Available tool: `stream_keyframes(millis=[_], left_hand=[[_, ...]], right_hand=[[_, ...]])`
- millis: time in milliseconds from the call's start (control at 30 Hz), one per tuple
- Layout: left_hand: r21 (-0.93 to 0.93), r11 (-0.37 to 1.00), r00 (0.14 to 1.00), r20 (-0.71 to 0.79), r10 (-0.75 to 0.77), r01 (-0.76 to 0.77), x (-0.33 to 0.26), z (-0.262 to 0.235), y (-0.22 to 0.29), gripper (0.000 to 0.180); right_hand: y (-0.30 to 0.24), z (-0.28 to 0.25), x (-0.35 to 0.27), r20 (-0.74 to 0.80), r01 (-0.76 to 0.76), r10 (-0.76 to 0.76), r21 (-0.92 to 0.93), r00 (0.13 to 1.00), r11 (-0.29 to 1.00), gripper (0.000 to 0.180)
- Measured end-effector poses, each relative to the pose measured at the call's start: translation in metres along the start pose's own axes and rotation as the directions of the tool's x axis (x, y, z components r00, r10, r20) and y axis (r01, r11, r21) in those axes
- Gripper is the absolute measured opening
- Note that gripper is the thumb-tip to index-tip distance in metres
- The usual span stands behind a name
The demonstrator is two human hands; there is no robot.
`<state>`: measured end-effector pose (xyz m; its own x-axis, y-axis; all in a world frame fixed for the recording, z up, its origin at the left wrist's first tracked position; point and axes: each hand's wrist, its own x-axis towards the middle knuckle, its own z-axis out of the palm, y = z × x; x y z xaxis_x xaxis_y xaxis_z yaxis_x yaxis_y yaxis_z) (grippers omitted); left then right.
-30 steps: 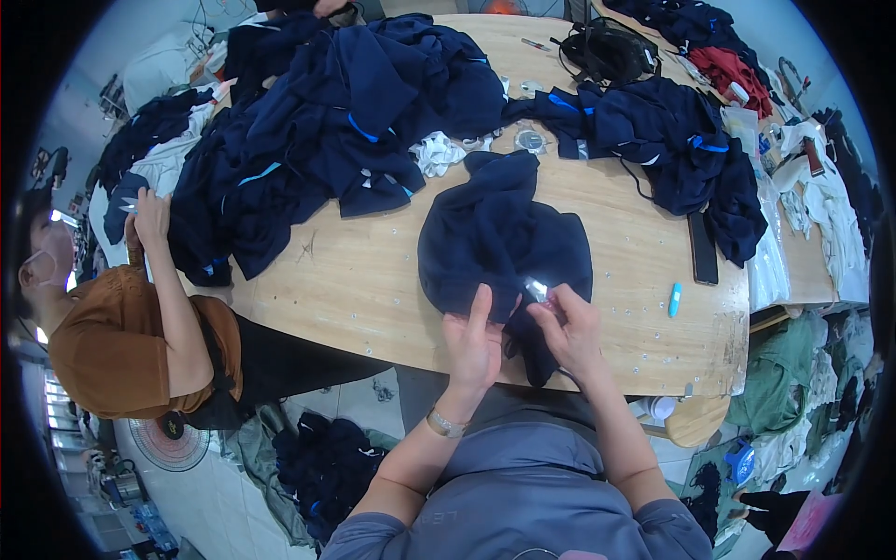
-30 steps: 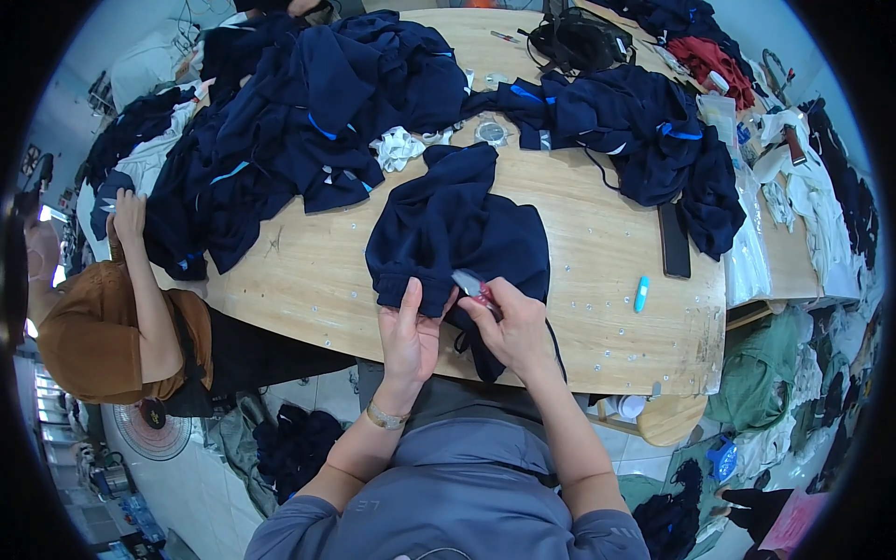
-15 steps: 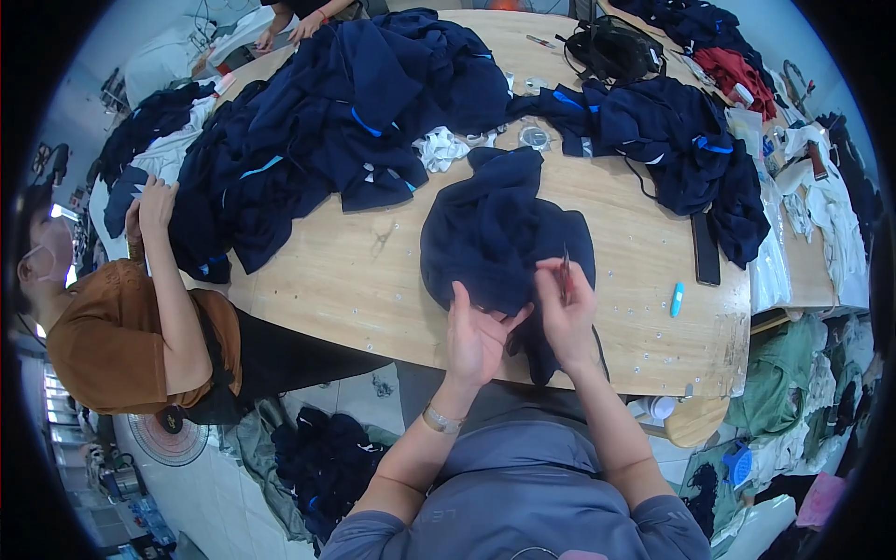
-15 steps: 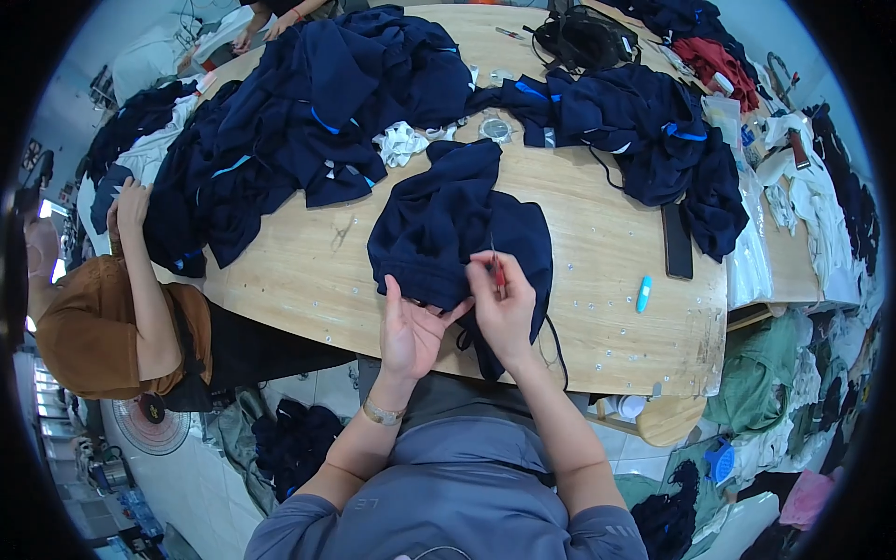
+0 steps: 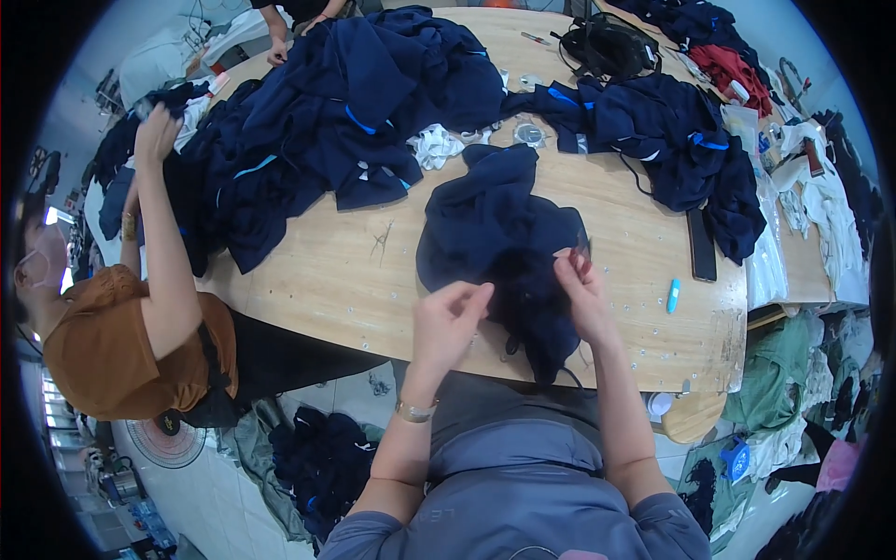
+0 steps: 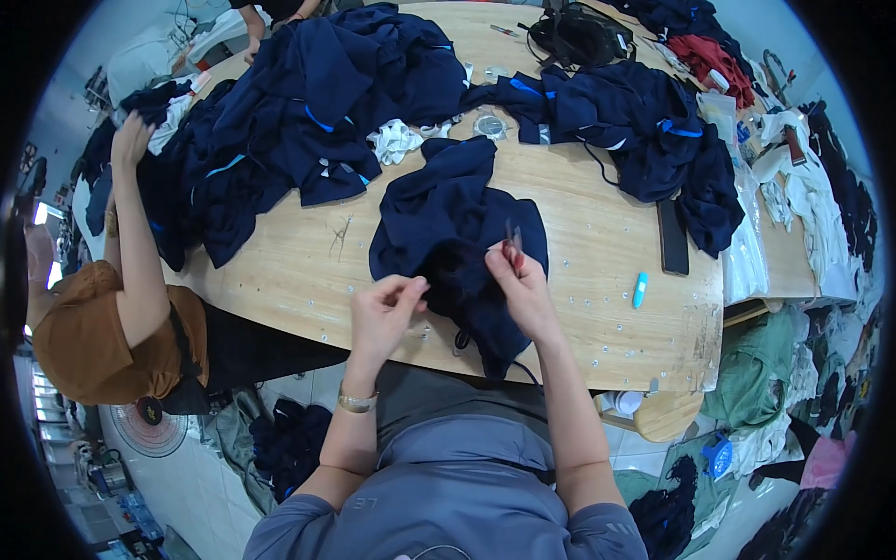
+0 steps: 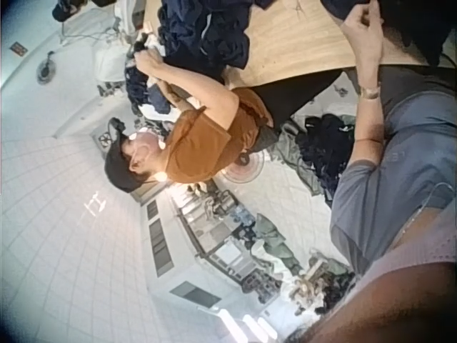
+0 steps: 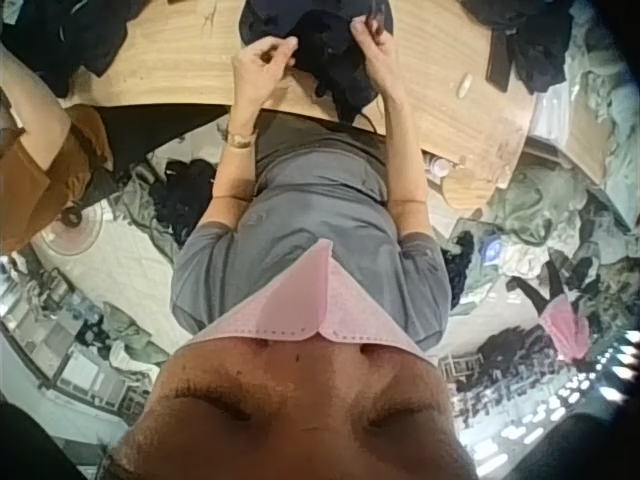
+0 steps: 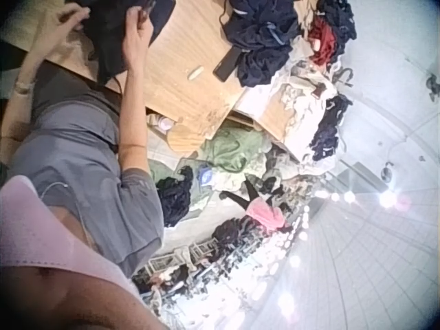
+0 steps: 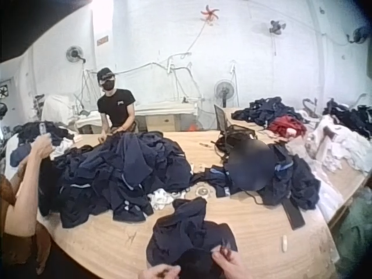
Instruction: Trimming excess loose threads from navy blue athletic garments using small hand snips.
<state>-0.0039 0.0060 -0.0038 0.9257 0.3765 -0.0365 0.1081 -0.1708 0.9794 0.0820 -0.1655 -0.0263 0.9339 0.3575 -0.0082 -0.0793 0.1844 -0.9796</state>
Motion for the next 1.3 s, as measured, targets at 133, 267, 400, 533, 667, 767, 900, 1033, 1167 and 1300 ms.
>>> stream_keyframes(millis=[133, 267, 400, 533, 667, 767, 900, 1033, 1167, 1300], left_hand=[[0.206, 0.946, 0.965, -0.030, 0.262, -0.250, 0.008, -0.008, 0.019, 0.037], [0.111, 0.896, 0.876, 0.290, 0.385, -0.430, 0.022, 0.001, 0.013, 0.046], [-0.430, 0.902, 0.912, 0.381, 0.150, 0.031, 0.028, 0.001, -0.001, 0.022], [-0.535, 0.845, 0.956, 0.238, 0.169, -0.016, 0.032, -0.006, -0.010, 0.025], [0.053, 0.957, 0.958, 0.005, 0.287, -0.287, 0.037, -0.008, -0.016, 0.028], [0.658, 0.672, 0.845, -0.100, 0.525, -0.339, 0.027, -0.012, -0.015, 0.038], [-0.136, 0.858, 0.773, 0.519, -0.365, 0.496, -0.005, -0.004, -0.010, 0.055], [-0.733, 0.265, 0.758, 0.495, -0.424, 0.627, -0.014, 0.028, -0.005, 0.058], [-0.822, -0.079, 0.818, 0.569, -0.077, 0.564, 0.002, 0.008, -0.015, 0.037], [-0.862, 0.106, 0.843, 0.448, -0.298, 0.495, -0.002, 0.025, 0.003, 0.024]], right_hand=[[-0.022, 0.003, -0.003, 0.078, -0.156, 0.145, 0.160, 0.986, 0.975, 0.017], [-0.030, 0.004, -0.005, 0.267, -0.208, 0.164, 0.149, 0.950, 0.967, 0.019], [-0.036, -0.013, 0.000, 0.341, -0.221, 0.200, 0.021, 0.918, 0.975, 0.018], [-0.034, -0.020, -0.002, 0.503, -0.141, 0.286, -0.306, 0.816, 0.941, 0.018], [-0.024, -0.015, -0.007, 0.270, -0.228, 0.242, -0.085, 0.932, 0.970, 0.016], [-0.013, -0.021, -0.002, 0.161, -0.321, 0.293, 0.186, 0.942, 0.929, 0.015], [-0.026, -0.011, -0.007, 0.158, -0.353, 0.317, 0.331, 0.935, 0.875, 0.015], [-0.029, -0.002, -0.019, 0.244, -0.348, 0.278, 0.321, 0.929, 0.881, 0.014], [-0.011, -0.014, -0.010, 0.145, -0.041, 0.044, -0.027, 0.988, 0.999, 0.019], [0.010, -0.007, -0.006, 0.000, 0.125, -0.162, -0.638, 0.987, 0.760, 0.012]])
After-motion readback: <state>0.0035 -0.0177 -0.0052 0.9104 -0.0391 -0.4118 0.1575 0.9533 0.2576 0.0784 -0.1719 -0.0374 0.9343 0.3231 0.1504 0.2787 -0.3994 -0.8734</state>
